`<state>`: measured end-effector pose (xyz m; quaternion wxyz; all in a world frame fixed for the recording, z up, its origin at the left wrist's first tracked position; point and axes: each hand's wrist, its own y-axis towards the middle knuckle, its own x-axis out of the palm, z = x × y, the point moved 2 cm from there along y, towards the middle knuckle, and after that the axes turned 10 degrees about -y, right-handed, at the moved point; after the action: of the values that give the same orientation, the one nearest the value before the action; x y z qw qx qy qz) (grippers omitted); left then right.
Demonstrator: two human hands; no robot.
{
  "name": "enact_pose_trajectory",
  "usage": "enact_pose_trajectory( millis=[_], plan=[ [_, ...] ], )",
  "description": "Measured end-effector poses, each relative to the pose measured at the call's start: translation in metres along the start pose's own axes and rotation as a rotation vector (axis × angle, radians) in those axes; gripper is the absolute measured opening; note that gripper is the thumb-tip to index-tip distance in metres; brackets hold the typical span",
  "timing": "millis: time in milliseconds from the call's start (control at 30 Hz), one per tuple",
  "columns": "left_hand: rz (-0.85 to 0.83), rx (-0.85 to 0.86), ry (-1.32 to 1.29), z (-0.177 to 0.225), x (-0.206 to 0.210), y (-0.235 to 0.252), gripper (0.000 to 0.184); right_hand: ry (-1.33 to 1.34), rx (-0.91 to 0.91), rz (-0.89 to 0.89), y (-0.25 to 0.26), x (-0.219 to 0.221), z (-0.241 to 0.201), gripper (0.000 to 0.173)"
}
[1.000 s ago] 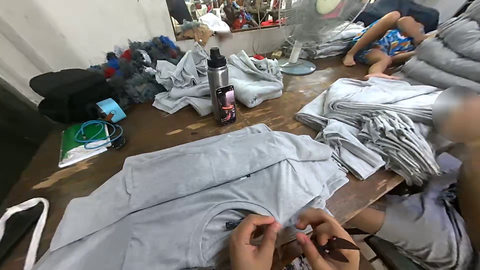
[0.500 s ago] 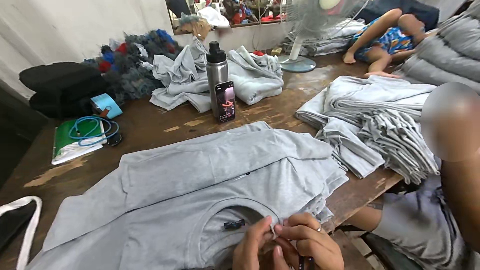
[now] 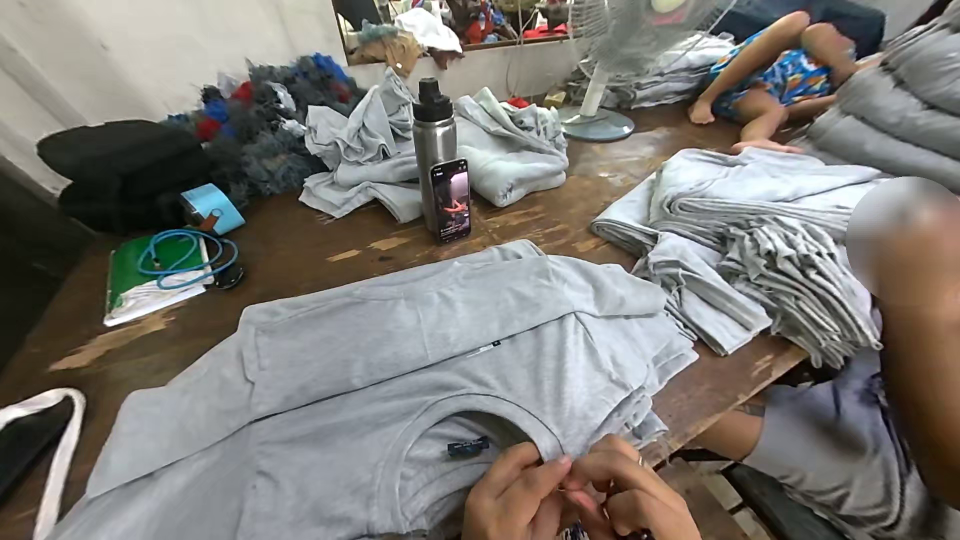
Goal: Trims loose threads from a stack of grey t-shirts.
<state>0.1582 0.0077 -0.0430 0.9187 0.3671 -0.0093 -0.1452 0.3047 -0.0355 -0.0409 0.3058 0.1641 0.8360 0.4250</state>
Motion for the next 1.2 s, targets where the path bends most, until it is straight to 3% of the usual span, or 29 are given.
enact_pose_trajectory(
  millis=[267,400,567,1200],
  plan=[
    [0.033,-0.015,-0.045,-0.007,-0.001,-0.002,0.006,-0.002,-0.052,0.128,-0.006,0.008,-0.006,0.025],
    [0.135,-0.193,-0.239,-0.007,-0.001,-0.003,0.005,0.005,0.1,-0.026,-0.006,0.006,0.002,0.026],
    [0.239,-0.359,-0.459,0.002,-0.004,0.002,0.008,-0.25,0.204,-0.23,-0.015,0.001,0.024,0.043],
    [0.124,-0.077,-0.176,-0.002,0.0,-0.001,0.012,-0.474,0.119,-0.287,-0.012,0.002,0.016,0.042]
  ],
)
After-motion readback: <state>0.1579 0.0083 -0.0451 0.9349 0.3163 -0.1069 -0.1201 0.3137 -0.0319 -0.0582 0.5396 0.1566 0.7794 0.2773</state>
